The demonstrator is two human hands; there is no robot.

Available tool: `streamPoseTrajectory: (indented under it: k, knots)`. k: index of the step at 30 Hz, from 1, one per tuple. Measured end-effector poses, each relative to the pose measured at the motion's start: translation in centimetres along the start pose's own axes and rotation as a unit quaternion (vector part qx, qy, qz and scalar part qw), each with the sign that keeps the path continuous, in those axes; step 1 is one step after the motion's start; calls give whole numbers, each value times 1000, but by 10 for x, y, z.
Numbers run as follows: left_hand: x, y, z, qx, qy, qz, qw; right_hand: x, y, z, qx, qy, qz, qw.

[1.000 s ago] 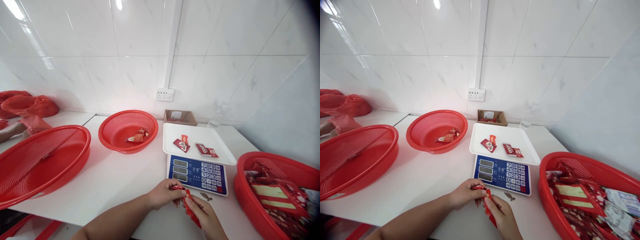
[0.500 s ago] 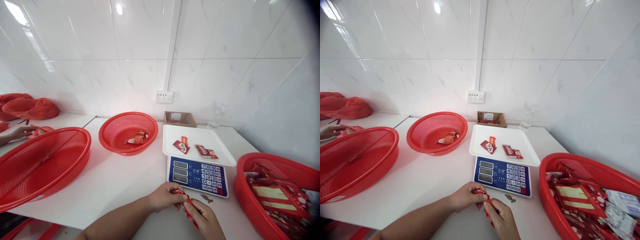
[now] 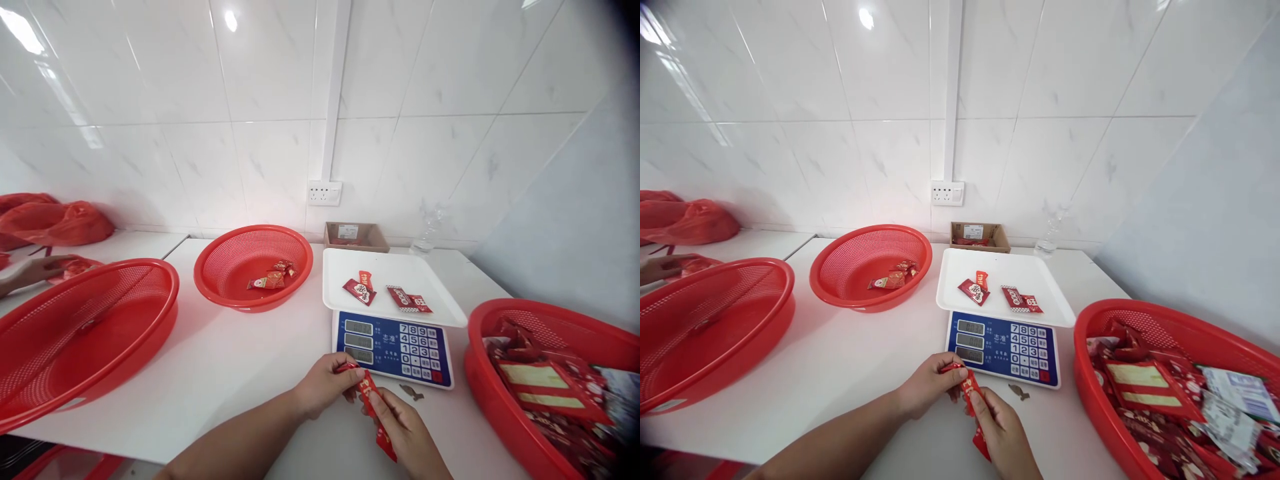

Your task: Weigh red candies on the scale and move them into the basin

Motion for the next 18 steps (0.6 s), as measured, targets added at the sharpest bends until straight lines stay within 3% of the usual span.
streamPoseTrajectory:
  k: [6, 11, 18]
  knots:
    - [14, 2, -4, -18, 66, -13, 998, 0, -3, 0, 26, -16, 1, 1000]
    - [10, 1, -4, -24, 43, -38, 998, 5, -3, 3, 14, 2, 13, 1000]
    - [3, -12, -6, 26, 6, -30, 999, 11, 1, 2, 19, 31, 16, 999]
Point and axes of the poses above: each hand's wrist, its own z-axis towards the middle knuckle, its own x-axis out of the palm, y = z × x, the point moved 10 cm from there along z, towards the middle knuckle, and after that the axes turned 7 degrees about y, right-handed, at the moved point
